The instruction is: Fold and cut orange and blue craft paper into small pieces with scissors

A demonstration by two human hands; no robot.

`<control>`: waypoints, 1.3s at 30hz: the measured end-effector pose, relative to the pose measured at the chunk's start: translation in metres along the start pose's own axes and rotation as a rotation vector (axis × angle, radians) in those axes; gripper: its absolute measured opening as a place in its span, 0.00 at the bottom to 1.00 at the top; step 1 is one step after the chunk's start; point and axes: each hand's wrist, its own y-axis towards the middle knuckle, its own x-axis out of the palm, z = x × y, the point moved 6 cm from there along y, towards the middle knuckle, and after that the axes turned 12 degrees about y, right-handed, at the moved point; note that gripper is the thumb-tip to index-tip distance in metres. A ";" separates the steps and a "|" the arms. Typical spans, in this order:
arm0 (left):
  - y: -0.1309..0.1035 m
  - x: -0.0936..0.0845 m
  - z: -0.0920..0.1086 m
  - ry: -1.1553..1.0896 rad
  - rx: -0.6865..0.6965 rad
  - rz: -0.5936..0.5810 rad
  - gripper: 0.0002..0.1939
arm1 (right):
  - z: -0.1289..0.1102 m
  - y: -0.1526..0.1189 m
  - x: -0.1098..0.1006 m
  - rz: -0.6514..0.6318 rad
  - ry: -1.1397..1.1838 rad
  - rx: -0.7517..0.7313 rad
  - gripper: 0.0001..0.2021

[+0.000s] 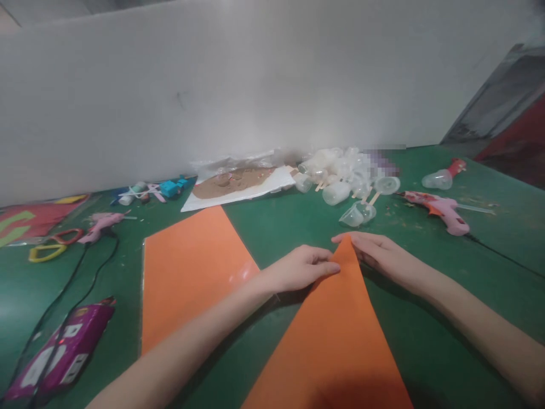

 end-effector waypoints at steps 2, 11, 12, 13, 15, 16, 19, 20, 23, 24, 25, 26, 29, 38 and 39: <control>0.000 0.000 0.001 0.006 0.013 -0.012 0.20 | 0.000 -0.001 0.002 -0.012 0.021 0.015 0.26; 0.002 0.004 0.001 -0.046 -0.012 0.040 0.21 | -0.001 -0.002 0.009 -0.110 0.067 0.014 0.23; 0.002 0.004 0.000 -0.064 -0.029 0.040 0.22 | -0.002 -0.002 0.010 -0.114 0.056 0.007 0.22; 0.002 0.005 0.000 -0.077 -0.044 0.037 0.23 | -0.003 -0.002 0.010 -0.111 0.040 0.002 0.22; 0.002 0.005 0.000 -0.085 -0.062 0.030 0.24 | -0.003 -0.002 0.009 -0.092 -0.007 0.009 0.22; 0.002 0.005 0.001 -0.083 -0.068 0.030 0.24 | -0.004 -0.003 0.009 -0.081 -0.035 0.015 0.22; 0.002 0.004 0.001 -0.069 -0.071 0.036 0.24 | -0.006 -0.004 0.009 -0.061 -0.088 0.024 0.21; 0.002 0.004 0.000 -0.068 -0.070 0.032 0.24 | -0.006 -0.005 0.009 -0.059 -0.094 0.022 0.21; 0.002 0.005 -0.001 -0.062 -0.065 0.024 0.24 | -0.007 -0.004 0.010 -0.053 -0.101 0.012 0.21; 0.002 0.005 -0.001 -0.057 -0.065 0.024 0.24 | -0.007 -0.003 0.010 -0.054 -0.101 0.012 0.21; 0.002 0.005 -0.001 -0.052 -0.066 0.025 0.25 | -0.006 -0.002 0.009 -0.056 -0.098 0.010 0.21; 0.002 0.005 -0.001 -0.048 -0.066 0.023 0.25 | -0.006 -0.002 0.009 -0.057 -0.095 0.009 0.21; 0.002 0.005 0.000 -0.040 -0.064 0.014 0.24 | -0.004 0.000 0.008 -0.062 -0.086 0.008 0.20; 0.002 0.004 0.005 -0.028 -0.018 0.024 0.20 | 0.001 -0.001 0.006 -0.018 0.045 0.064 0.23; 0.002 0.005 0.005 -0.033 -0.023 0.019 0.20 | 0.002 0.000 0.006 -0.019 0.059 0.064 0.23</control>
